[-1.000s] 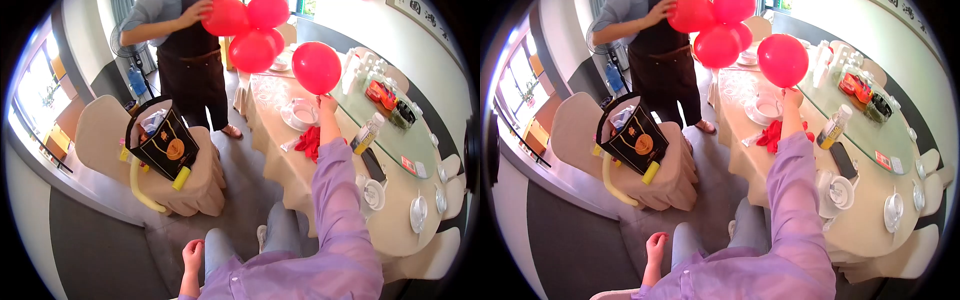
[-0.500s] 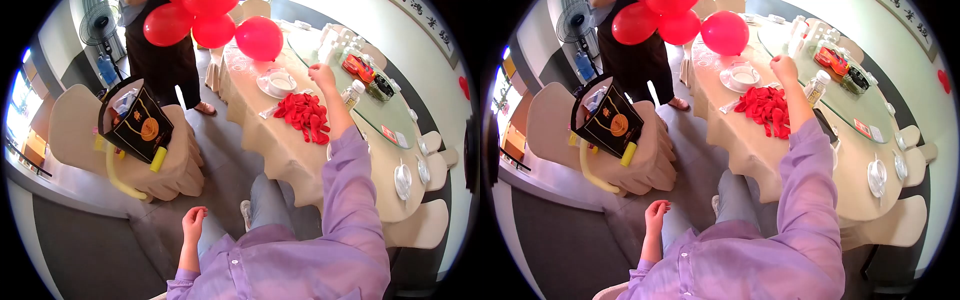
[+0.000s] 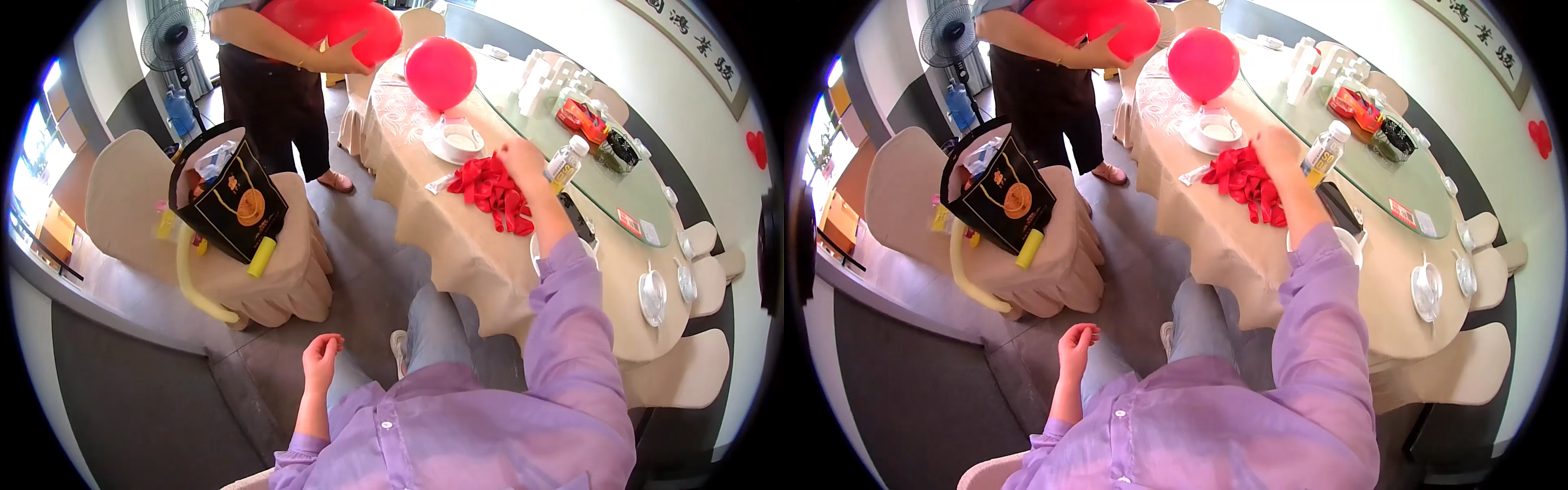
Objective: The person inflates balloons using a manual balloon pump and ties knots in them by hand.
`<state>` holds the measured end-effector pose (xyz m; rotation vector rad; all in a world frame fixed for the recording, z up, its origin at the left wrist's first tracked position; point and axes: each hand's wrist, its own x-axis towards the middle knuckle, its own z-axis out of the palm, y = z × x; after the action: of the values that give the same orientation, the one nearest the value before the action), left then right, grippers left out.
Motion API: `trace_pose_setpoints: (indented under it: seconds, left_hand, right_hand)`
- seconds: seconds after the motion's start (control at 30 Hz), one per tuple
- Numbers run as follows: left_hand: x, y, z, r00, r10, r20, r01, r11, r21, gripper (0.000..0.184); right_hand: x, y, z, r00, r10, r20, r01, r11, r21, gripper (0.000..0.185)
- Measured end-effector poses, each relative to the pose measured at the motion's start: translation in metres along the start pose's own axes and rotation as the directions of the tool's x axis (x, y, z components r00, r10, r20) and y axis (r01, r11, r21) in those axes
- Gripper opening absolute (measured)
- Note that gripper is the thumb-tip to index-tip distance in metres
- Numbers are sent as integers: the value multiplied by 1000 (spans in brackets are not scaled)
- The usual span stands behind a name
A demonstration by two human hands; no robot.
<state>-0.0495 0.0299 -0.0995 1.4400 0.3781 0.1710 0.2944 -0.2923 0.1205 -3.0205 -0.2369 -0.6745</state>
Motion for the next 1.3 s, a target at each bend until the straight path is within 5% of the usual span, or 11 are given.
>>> trace_pose_setpoints:
  seconds: [0.13, 0.23, 0.33, 0.43, 0.47, 0.53, 0.7, 1.07, 1.17, 1.23, 1.3]
  left_hand:
    - [0, -6, 9, 1000, 3, 30, -2, 999, -39, 14]
    - [-3, -11, 16, 998, 24, 62, -23, 999, -25, 14]
    - [-10, -2, 25, 995, 33, 96, -28, 998, -51, 15]
    - [-19, 26, 37, 984, -12, 178, 38, 989, -141, 19]
    - [-20, 38, 40, 973, -58, 223, 109, 968, -225, 24]
    - [-20, 55, 37, 962, -91, 256, 172, 934, -313, 30]
    - [-24, 82, 21, 936, 191, 295, 201, 396, -896, 52]
    - [16, 24, -26, 997, -46, -61, -41, 361, -932, 35]
    - [32, 3, -56, 931, -251, -267, -147, 413, -899, 36]
    - [35, -4, -68, 913, -274, -301, -161, 437, -885, 36]
    - [37, -5, -74, 888, -322, -328, -151, 470, -869, 35]
  right_hand:
    - [20, 27, -32, 988, 36, -150, -33, 999, 20, 18]
    - [30, 30, -51, 898, 239, -370, -127, 945, 303, 18]
    - [19, -7, -93, 856, 334, -395, 69, 683, 727, 19]
    - [-26, -84, -112, 940, 56, -336, 286, 402, 870, 21]
    - [-47, -112, -108, 985, -109, -137, 148, 99, 984, 23]
    - [-103, -167, -90, 888, -452, -80, 37, -103, 994, 19]
    - [-231, -255, -38, 689, -706, 164, -226, 6, 974, 24]
    - [-253, -320, 29, 649, -754, 102, -2, 133, 991, 38]
    - [-221, -345, 75, 537, -729, 424, -178, 393, 902, 27]
    - [-194, -368, 130, 619, -748, 239, 296, 504, 811, 26]
    - [-172, -398, 171, 640, -744, 190, 475, 579, 663, 27]
